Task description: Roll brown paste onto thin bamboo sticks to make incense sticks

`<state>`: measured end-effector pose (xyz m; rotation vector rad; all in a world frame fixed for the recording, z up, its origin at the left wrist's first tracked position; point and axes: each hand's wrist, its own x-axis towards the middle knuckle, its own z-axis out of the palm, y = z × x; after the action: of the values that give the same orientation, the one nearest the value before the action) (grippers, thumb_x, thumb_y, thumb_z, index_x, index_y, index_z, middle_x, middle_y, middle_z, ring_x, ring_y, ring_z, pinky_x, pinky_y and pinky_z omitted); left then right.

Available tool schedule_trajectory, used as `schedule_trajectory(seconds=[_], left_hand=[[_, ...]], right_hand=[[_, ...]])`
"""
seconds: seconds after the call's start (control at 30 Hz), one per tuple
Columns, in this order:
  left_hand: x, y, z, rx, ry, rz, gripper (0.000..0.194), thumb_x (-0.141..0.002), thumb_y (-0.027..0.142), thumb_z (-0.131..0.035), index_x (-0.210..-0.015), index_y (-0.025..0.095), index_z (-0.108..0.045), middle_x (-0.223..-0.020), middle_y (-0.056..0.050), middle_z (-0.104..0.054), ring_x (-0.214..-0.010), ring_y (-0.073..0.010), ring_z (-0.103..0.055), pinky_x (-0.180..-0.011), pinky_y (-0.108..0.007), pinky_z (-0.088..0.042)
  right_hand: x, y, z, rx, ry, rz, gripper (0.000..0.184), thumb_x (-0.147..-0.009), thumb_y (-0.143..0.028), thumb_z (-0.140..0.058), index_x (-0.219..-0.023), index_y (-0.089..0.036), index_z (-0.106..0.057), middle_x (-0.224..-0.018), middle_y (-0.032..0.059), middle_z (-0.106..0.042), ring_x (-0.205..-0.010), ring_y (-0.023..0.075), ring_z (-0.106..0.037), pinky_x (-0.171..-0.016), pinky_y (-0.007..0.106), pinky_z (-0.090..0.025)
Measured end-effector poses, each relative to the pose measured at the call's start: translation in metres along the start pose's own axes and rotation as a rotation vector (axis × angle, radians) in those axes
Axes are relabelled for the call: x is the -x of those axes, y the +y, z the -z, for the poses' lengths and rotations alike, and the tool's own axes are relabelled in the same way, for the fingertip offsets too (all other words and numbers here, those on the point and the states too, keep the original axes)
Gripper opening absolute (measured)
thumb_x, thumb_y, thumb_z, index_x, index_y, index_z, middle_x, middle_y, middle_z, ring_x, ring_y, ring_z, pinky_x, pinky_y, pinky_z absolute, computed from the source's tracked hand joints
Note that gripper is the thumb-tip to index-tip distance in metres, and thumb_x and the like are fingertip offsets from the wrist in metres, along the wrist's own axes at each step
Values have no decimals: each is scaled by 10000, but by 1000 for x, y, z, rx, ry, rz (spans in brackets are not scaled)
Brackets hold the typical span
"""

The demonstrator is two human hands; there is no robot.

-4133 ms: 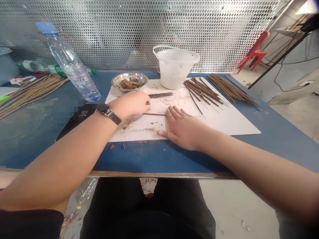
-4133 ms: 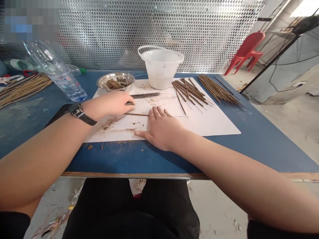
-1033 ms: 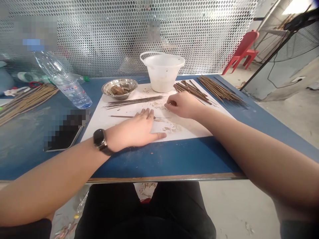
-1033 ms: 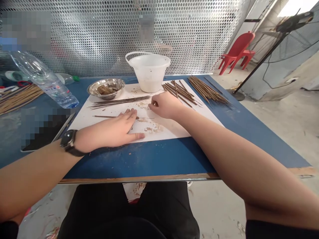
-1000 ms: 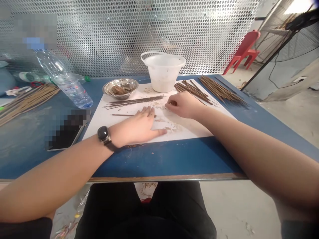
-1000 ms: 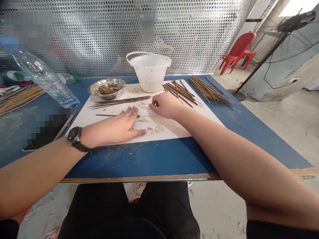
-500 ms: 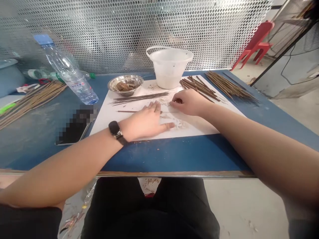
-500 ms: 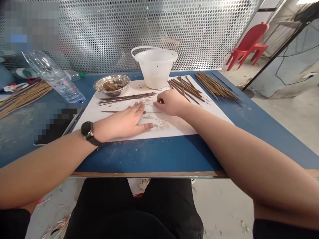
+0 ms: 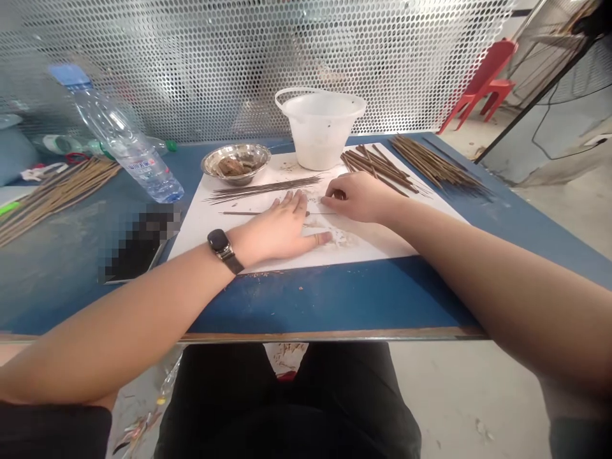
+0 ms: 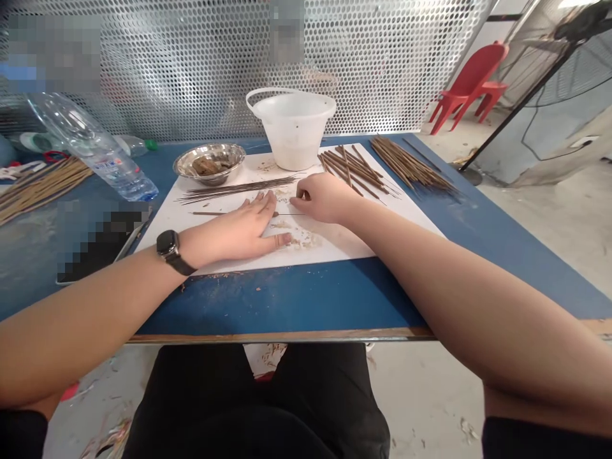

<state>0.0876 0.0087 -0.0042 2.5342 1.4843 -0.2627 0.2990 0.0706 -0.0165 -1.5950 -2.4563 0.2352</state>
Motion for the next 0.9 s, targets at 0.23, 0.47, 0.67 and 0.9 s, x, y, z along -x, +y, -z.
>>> schedule_trajectory(seconds=[0.23,0.47,0.67,0.9], left_hand=[[29,14,-4,-29,-35,33,1247,-922,940,-356,-1773,49,-163,-1837,-202,-139,-1682,-418,-235,-1340,-505,-287],[-13,-9,0,-9,23,-20,1120,-1007,837,-287,-1783,66,-51,-1852,-174,-50,-1710,-376,-130,-1361,-472,-220],[28,9,1,-36,-74,-12,1231,-936,922,-333,-1781,57,-103,-1843,-184,-79,-1697,-408,-178,-1361,-503,-221],[-5,-3,1,-21,-3,-17,1139,-1004,840,-272,-1774,30,-50,-1841,-200,-35,-1710,-368,-127,-1367,-460,-186]], right_hand=[[2,-2,2,-7,-5,20,273,-1027,-391,-609,-950,-183,-770,-978,107,-772,-894,251,-665,-734,375,-436],[3,-1,2,-5,-2,10,277,-1018,-398,-613,-950,-185,-776,-970,115,-766,-885,258,-657,-703,380,-422],[5,-3,5,16,-23,17,285,-1036,-410,-612,-1003,-180,-776,-1030,120,-772,-930,260,-673,-741,372,-441],[6,-6,6,32,-46,-1,304,-1036,-429,-622,-1079,-169,-773,-1067,134,-769,-947,270,-685,-760,367,-447]])
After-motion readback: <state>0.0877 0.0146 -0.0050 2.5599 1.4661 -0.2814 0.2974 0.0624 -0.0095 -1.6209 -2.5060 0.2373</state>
